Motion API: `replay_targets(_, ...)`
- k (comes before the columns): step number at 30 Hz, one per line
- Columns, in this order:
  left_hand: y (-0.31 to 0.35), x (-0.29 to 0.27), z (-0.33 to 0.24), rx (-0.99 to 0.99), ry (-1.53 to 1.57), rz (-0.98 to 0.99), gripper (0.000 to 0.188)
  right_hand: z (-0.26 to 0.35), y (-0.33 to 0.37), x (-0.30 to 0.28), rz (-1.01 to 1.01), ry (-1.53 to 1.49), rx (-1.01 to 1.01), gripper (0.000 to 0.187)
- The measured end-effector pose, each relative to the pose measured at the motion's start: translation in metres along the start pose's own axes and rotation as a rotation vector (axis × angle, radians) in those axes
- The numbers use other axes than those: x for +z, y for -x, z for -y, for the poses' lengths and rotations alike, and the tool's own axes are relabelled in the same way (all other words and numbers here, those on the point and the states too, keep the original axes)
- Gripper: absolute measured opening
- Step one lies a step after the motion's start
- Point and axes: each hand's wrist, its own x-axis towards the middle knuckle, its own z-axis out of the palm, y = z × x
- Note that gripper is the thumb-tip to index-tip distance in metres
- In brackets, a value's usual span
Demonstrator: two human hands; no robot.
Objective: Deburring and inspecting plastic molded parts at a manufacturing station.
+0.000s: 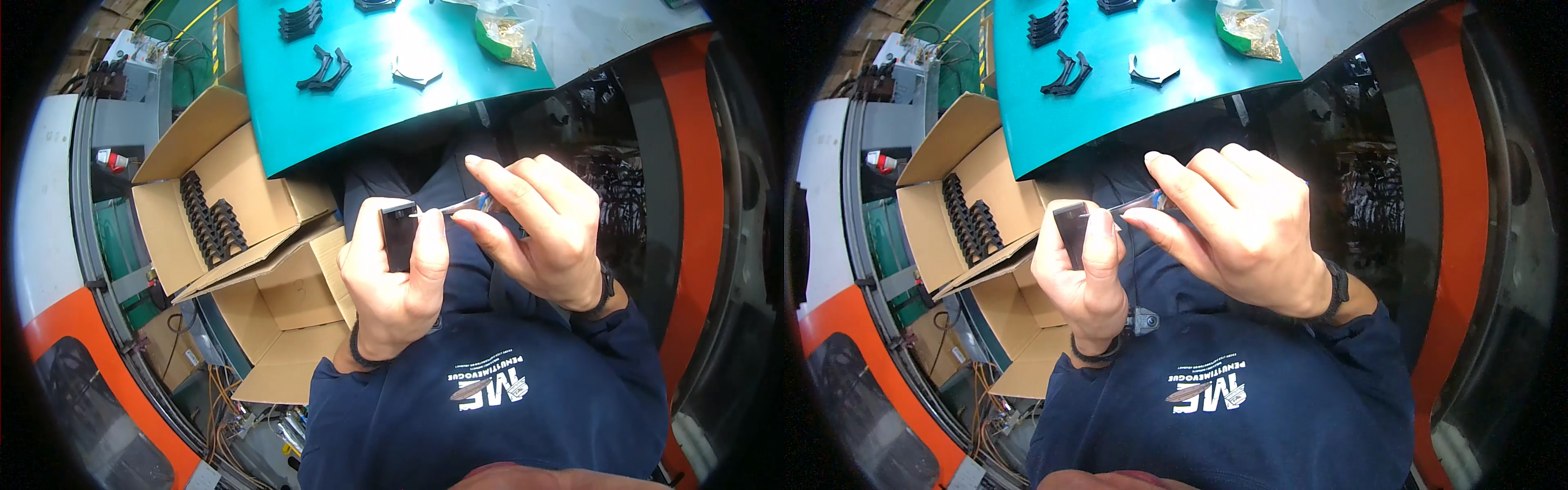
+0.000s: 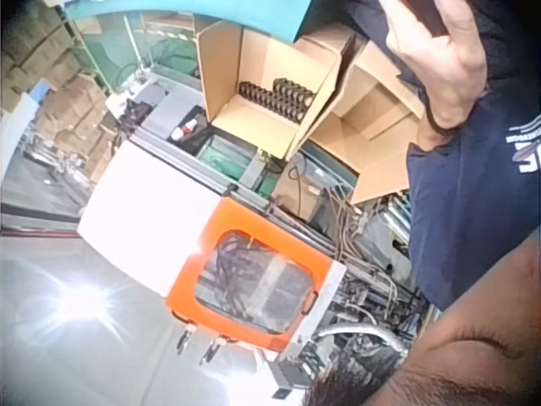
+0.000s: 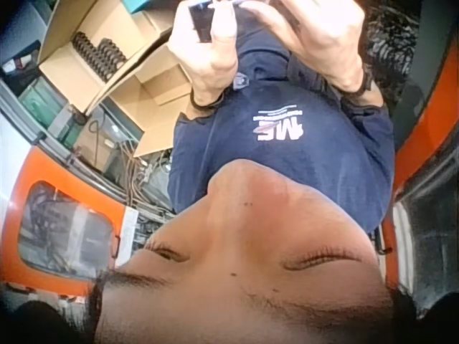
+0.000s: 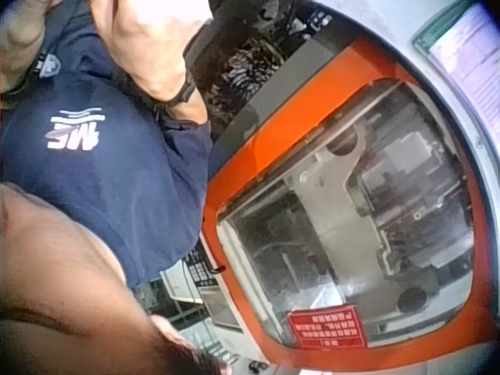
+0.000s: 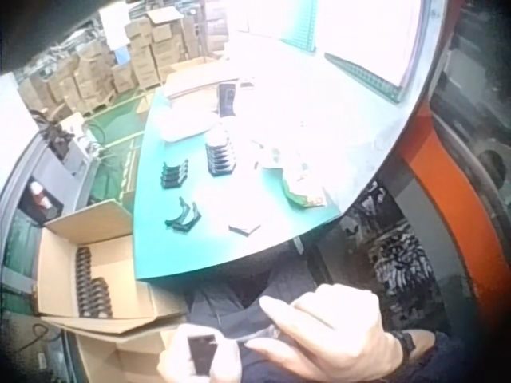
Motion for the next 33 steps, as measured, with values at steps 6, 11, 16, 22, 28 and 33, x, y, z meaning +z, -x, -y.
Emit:
replay_targets(6,0.0034,-0.0025,0.0045,0.011,-0.035,-0.016,0.018,0.0009,-0.0001,0.0007,-0.005,-0.009,-0.004,0.045)
replay_targets(11,0.0031,-0.0020,0.0060,0.030,-0.018,-0.018,0.018,-0.0007,-0.0013,0.0028,-0.040,0.018,-0.013,0.039)
replay_targets(16,0.0031,-0.0019,0.0072,0.041,0.008,-0.023,0.018,0.0002,-0.0008,0.0027,-0.020,-0.003,-0.006,0.043)
replay_targets(22,0.0029,-0.0024,0.0078,0.030,0.019,-0.019,0.018,0.0009,0.0002,0.0039,-0.011,-0.005,0.001,0.046)
replay_targets(28,0.0034,-0.0027,0.0087,0.024,0.017,-0.025,0.019,0.0005,-0.0008,0.0059,-0.029,0.017,-0.009,0.042)
replay_targets(33,0.0026,-0.0029,0.0072,0.016,0.004,-0.025,0.019,0.0006,-0.0009,0.0064,-0.034,0.018,-0.010,0.043)
